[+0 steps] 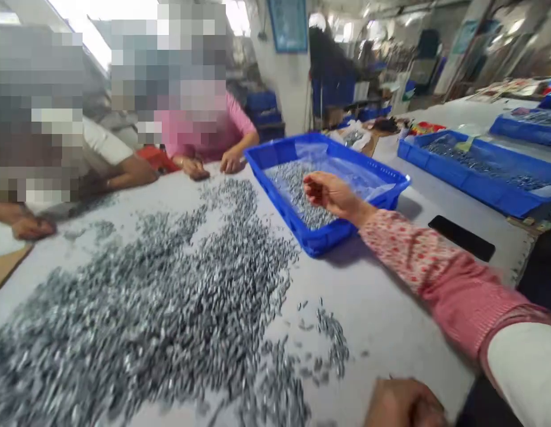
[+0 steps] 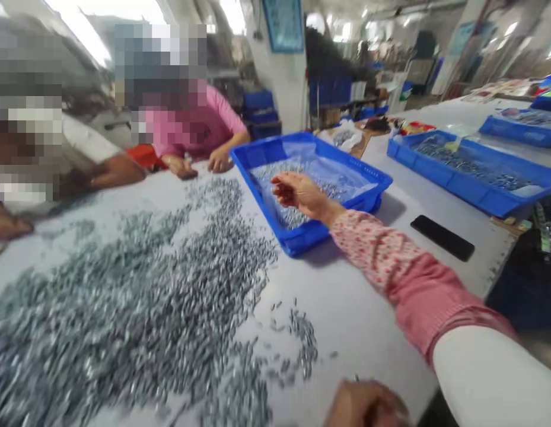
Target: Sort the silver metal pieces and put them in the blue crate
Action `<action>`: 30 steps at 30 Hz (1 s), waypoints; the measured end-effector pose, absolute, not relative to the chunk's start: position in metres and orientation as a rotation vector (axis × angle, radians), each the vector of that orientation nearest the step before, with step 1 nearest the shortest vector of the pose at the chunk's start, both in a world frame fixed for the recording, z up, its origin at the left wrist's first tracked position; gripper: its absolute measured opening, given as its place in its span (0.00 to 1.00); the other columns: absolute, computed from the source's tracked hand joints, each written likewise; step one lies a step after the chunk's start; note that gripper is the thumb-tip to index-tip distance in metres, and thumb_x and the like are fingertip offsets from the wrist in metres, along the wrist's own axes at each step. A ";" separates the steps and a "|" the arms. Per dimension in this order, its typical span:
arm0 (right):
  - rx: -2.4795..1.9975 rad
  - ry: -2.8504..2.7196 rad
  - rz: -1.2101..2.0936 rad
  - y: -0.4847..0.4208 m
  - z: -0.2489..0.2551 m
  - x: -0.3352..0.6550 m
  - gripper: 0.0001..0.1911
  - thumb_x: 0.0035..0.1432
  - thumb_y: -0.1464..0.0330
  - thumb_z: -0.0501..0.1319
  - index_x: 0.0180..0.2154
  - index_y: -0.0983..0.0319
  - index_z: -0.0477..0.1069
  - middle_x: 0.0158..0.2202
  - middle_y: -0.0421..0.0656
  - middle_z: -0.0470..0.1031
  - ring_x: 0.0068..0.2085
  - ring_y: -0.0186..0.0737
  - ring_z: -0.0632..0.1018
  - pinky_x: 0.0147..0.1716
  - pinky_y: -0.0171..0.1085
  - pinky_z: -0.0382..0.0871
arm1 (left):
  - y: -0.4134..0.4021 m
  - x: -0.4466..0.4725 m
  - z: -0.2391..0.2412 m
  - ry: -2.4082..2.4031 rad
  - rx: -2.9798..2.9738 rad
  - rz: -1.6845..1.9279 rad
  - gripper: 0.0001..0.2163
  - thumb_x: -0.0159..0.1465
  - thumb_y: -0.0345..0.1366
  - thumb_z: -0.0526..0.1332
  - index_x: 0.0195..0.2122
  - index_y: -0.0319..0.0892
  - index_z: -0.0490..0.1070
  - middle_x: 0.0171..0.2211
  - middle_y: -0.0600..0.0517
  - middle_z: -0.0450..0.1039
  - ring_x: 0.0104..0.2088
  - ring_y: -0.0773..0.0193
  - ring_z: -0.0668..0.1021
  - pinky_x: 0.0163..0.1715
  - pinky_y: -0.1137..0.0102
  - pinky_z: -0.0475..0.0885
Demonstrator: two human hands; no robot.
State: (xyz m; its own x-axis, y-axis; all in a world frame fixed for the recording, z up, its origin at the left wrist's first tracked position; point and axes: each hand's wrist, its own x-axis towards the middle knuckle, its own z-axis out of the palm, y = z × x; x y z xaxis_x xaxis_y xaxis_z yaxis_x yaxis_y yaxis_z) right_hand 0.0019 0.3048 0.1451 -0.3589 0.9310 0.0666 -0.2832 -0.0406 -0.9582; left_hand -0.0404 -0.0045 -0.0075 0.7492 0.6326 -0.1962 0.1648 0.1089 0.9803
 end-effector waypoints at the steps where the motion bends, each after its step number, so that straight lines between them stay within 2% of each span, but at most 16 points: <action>1: -0.667 -1.491 1.643 0.279 0.140 0.013 0.09 0.66 0.63 0.58 0.38 0.63 0.71 0.28 0.36 0.74 0.26 0.27 0.73 0.25 0.26 0.67 | -0.010 -0.036 -0.008 0.716 1.478 0.410 0.06 0.66 0.34 0.62 0.43 0.40 0.75 0.40 0.48 0.76 0.41 0.59 0.78 0.47 0.63 0.71; 3: -0.547 -2.043 1.771 0.232 0.127 0.038 0.11 0.63 0.63 0.62 0.42 0.65 0.73 0.33 0.40 0.77 0.31 0.29 0.76 0.30 0.29 0.70 | -0.016 -0.031 -0.007 0.704 1.884 0.440 0.06 0.68 0.32 0.58 0.43 0.41 0.74 0.39 0.50 0.78 0.41 0.60 0.78 0.46 0.66 0.71; 4: -0.493 -2.302 1.780 0.212 0.119 0.050 0.12 0.63 0.63 0.62 0.44 0.65 0.73 0.36 0.42 0.78 0.34 0.31 0.77 0.34 0.30 0.71 | -0.018 -0.030 -0.006 0.700 2.033 0.455 0.06 0.69 0.34 0.58 0.43 0.41 0.73 0.38 0.50 0.78 0.39 0.61 0.78 0.43 0.67 0.71; 7: -0.489 -2.746 1.470 0.167 0.088 0.081 0.17 0.60 0.62 0.65 0.48 0.65 0.73 0.45 0.47 0.77 0.44 0.37 0.77 0.45 0.36 0.71 | -0.018 -0.028 -0.001 0.708 2.324 0.450 0.06 0.69 0.34 0.56 0.38 0.39 0.71 0.32 0.50 0.76 0.33 0.61 0.78 0.33 0.69 0.71; 10: -0.649 -2.791 1.095 0.142 0.057 0.101 0.20 0.60 0.61 0.65 0.50 0.65 0.71 0.51 0.51 0.73 0.52 0.43 0.73 0.53 0.45 0.69 | -0.017 -0.026 0.002 0.678 2.475 0.418 0.04 0.68 0.31 0.57 0.35 0.39 0.69 0.31 0.51 0.75 0.31 0.61 0.77 0.29 0.69 0.70; 14: -0.794 -2.684 0.752 0.130 0.035 0.109 0.22 0.62 0.59 0.63 0.53 0.64 0.68 0.56 0.54 0.68 0.59 0.48 0.68 0.58 0.51 0.66 | -0.020 -0.023 0.000 0.661 2.576 0.441 0.03 0.67 0.28 0.59 0.34 0.39 0.67 0.30 0.51 0.74 0.30 0.60 0.76 0.28 0.68 0.69; 18: -0.827 -2.618 0.621 0.127 0.026 0.091 0.24 0.63 0.59 0.61 0.56 0.64 0.64 0.61 0.56 0.62 0.63 0.50 0.63 0.61 0.54 0.62 | -0.022 -0.021 -0.004 0.699 2.634 0.460 0.05 0.67 0.27 0.59 0.33 0.39 0.66 0.28 0.51 0.73 0.29 0.60 0.77 0.26 0.68 0.68; 21: -0.780 -2.634 0.662 0.124 0.021 0.065 0.25 0.64 0.60 0.59 0.58 0.65 0.62 0.63 0.57 0.61 0.64 0.50 0.61 0.63 0.56 0.60 | -0.022 -0.021 -0.005 0.727 2.641 0.440 0.06 0.67 0.27 0.59 0.33 0.39 0.66 0.28 0.50 0.74 0.29 0.59 0.77 0.26 0.68 0.67; 24: -0.604 -2.695 0.787 0.115 0.021 0.043 0.23 0.66 0.61 0.57 0.58 0.67 0.63 0.63 0.59 0.61 0.65 0.49 0.61 0.63 0.54 0.59 | -0.020 -0.022 -0.005 0.726 2.650 0.432 0.05 0.67 0.28 0.59 0.33 0.39 0.66 0.28 0.50 0.74 0.29 0.59 0.77 0.25 0.67 0.67; 27: -0.438 -2.710 0.903 0.106 0.029 0.041 0.20 0.67 0.64 0.57 0.55 0.68 0.66 0.62 0.58 0.64 0.63 0.44 0.65 0.62 0.45 0.62 | -0.022 -0.022 -0.006 0.716 2.646 0.451 0.06 0.66 0.28 0.61 0.32 0.40 0.65 0.27 0.52 0.73 0.27 0.59 0.76 0.25 0.68 0.67; 30: -0.624 -2.633 0.825 0.111 0.040 0.067 0.15 0.66 0.65 0.58 0.51 0.66 0.70 0.53 0.52 0.74 0.55 0.39 0.73 0.57 0.39 0.66 | -0.023 -0.022 -0.015 0.766 2.638 0.485 0.08 0.63 0.26 0.63 0.31 0.41 0.64 0.26 0.54 0.72 0.26 0.60 0.76 0.25 0.69 0.66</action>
